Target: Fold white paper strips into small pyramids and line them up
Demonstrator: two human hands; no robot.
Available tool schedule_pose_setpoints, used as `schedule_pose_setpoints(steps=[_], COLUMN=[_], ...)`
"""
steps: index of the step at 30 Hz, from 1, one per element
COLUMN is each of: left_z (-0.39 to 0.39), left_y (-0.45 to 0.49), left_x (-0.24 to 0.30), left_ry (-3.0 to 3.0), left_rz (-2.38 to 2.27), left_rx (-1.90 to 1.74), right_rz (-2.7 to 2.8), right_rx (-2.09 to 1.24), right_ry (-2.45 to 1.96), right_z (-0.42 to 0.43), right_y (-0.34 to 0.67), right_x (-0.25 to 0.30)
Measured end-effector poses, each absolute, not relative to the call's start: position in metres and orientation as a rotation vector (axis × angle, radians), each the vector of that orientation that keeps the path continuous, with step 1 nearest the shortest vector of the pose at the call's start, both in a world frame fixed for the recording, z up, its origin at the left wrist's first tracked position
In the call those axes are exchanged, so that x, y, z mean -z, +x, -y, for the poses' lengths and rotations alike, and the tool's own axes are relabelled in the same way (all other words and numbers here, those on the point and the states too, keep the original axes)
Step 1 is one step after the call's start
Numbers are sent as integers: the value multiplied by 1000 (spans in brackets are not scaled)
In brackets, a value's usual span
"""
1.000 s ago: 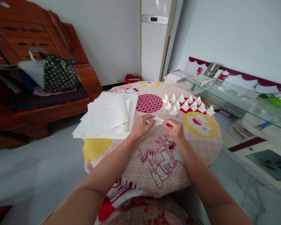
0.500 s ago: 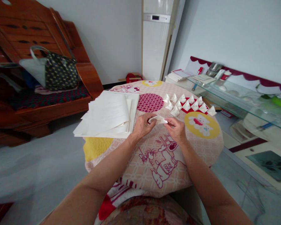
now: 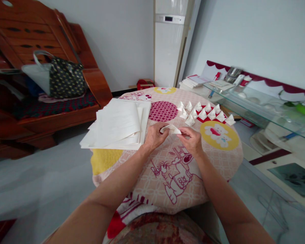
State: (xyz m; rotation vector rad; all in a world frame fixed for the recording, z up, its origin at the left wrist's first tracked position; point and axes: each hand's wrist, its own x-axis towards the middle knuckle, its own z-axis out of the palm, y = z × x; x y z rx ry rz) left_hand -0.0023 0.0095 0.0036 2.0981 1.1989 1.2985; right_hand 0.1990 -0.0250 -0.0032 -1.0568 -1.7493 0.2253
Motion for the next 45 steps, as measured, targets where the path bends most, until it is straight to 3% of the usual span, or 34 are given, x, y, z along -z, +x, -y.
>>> schedule_pose_setpoints(steps=[24, 45], left_z=[-20, -23], left_y=[-4, -10], left_x=[2, -1], left_ry=[1693, 1814], left_rz=[-1083, -1126], left_rx=[-1023, -1054], right_rz=[2078, 2054], right_rx=[129, -60], right_ry=[-1005, -1054], right_z=[23, 24], right_y=[202, 205], right_x=[8, 6])
